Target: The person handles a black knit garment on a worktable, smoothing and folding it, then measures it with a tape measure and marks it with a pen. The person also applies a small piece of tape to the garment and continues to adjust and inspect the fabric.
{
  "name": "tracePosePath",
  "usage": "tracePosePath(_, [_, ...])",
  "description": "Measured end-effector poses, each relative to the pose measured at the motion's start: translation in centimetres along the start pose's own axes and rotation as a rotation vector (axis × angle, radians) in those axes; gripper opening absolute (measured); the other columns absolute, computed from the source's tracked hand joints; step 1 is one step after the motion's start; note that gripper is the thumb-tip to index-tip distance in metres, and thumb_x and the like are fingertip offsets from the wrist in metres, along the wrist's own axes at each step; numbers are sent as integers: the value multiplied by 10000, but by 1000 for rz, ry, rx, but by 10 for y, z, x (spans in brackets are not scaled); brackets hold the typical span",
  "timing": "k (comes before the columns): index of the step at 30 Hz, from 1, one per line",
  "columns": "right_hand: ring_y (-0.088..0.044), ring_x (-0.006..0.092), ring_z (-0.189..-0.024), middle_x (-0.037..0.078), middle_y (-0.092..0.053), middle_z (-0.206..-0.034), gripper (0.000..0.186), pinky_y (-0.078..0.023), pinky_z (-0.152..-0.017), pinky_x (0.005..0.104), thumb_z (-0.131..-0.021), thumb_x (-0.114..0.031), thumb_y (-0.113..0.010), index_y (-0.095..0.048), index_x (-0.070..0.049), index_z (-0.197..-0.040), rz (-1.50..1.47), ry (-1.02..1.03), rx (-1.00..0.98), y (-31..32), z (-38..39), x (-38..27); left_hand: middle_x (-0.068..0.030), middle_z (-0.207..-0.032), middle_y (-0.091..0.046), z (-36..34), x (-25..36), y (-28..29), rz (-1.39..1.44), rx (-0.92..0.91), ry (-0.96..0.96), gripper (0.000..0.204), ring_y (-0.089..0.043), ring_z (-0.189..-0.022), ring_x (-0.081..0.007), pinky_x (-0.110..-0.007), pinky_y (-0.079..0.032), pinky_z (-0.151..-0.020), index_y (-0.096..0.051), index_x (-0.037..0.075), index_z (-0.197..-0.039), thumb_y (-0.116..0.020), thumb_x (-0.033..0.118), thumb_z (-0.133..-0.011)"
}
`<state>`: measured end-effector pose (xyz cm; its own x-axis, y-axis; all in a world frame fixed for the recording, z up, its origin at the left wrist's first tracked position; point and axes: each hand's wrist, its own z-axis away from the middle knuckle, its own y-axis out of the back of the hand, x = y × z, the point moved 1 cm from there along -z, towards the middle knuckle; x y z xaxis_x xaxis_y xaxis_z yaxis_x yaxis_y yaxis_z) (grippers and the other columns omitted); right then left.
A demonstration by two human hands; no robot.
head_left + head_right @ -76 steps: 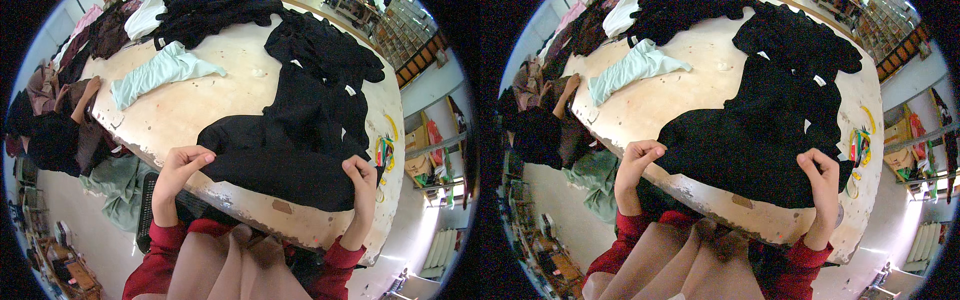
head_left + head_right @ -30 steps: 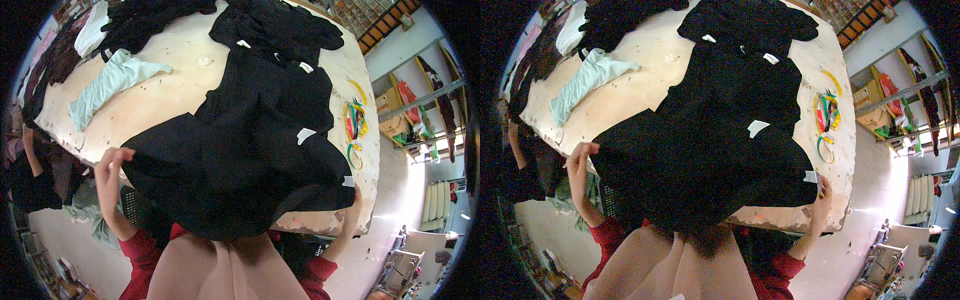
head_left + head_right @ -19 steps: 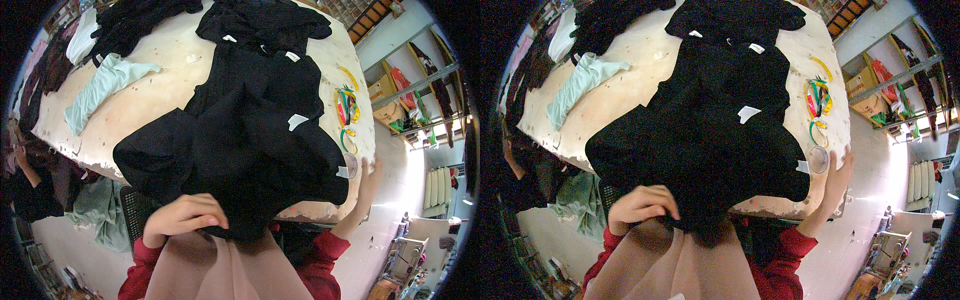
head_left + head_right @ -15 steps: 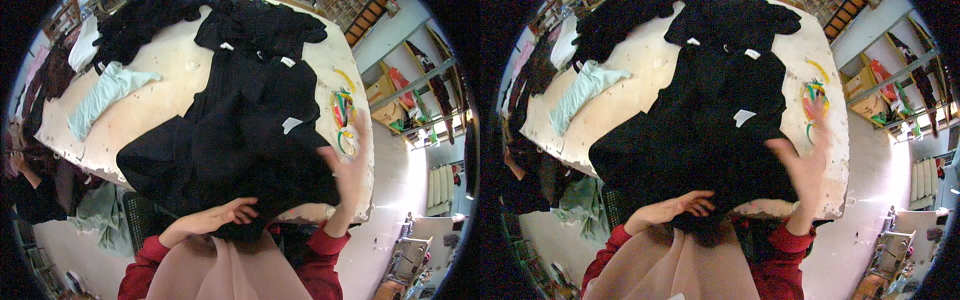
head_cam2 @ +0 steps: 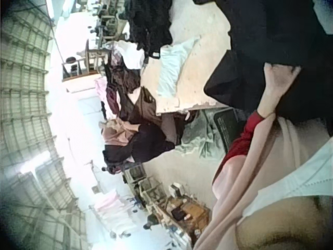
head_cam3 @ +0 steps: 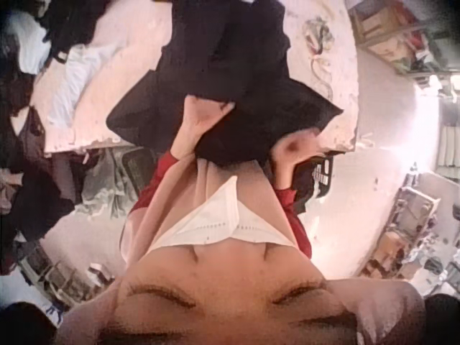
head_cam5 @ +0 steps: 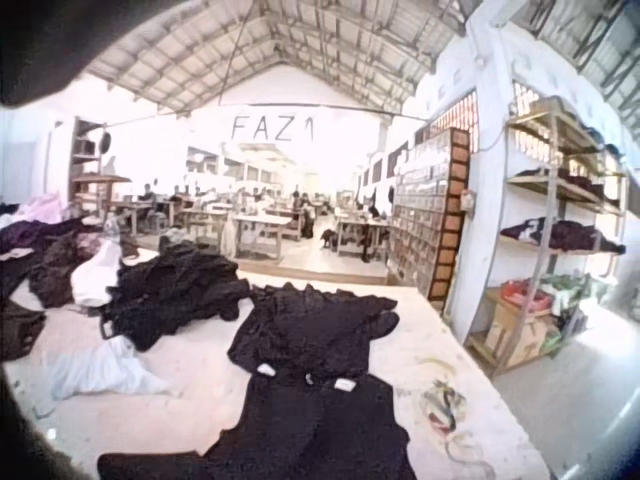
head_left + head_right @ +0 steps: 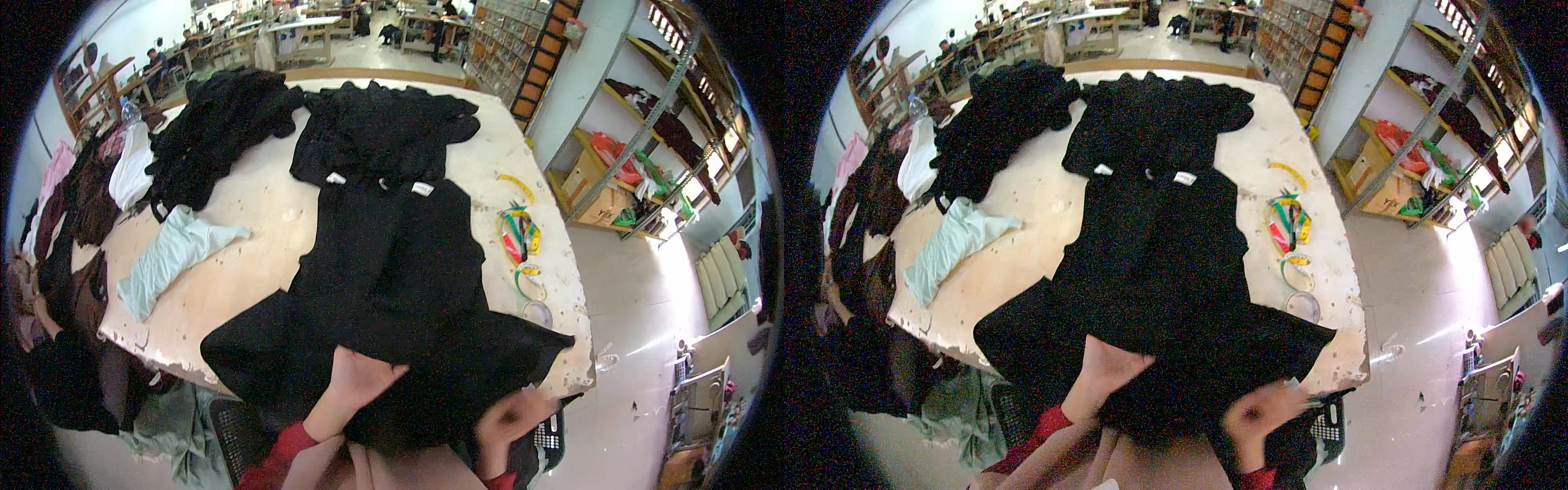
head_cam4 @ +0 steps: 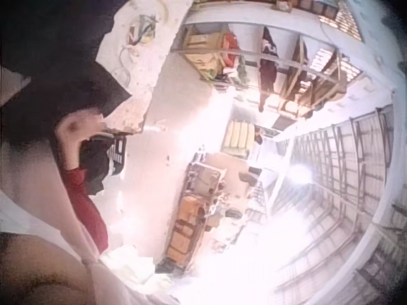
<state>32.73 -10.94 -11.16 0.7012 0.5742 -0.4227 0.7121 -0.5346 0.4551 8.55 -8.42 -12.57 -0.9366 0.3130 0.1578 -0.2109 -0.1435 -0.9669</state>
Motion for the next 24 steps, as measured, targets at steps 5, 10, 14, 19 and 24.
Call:
tracePosePath(5, [-634,331,-931,128,-690,-1018,146,-470,-856,476,-763,-154,-690,-690,-106,-901,-208,-91,-583,-62,42,-8,-109,-1455,-460,18,4,-2,3,57,-181,711,-417,-1337,-329,-530,-275,-1132,-461,122,-1421,-421,630,-925])
tracePosePath(10, [-617,344,-988,133,-666,-1086,261,-465,-892,471,-761,-211,-703,-658,-105,-994,-258,-170,-609,-91,20,3,-130,-1384,-528,5,53,21,-125,115,-341,583,-488,-1272,-314,-522,-325,-1113,-552,68,-1326,-524,507,-943])
tracePosePath(14, [-604,355,-1035,136,-647,-1140,356,-461,-921,467,-759,-257,-714,-632,-104,-1069,-275,-168,-627,-114,11,5,-140,-1310,-590,-29,56,27,-459,304,-350,458,-555,-1197,-319,-479,-422,-1055,-599,35,-1262,-494,373,-973])
tracePosePath(19, [-588,369,-1093,141,-623,-1208,475,-455,-957,463,-757,-315,-728,-599,-104,-1163,-359,-190,-634,-129,-2,-8,-145,-1299,-589,25,4,-30,158,-209,-358,467,-555,-1188,-286,-418,-438,-1043,-572,42,-1304,-463,376,-997])
tracePosePath(24, [-571,383,-1150,146,-599,-1276,596,-450,-993,458,-755,-373,-741,-567,-103,-1257,-338,-274,-684,-60,30,-3,-137,-1249,-593,57,-17,-5,-95,-8,-152,450,-556,-1143,-269,-399,-445,-1008,-581,40,-1263,-473,385,-995])
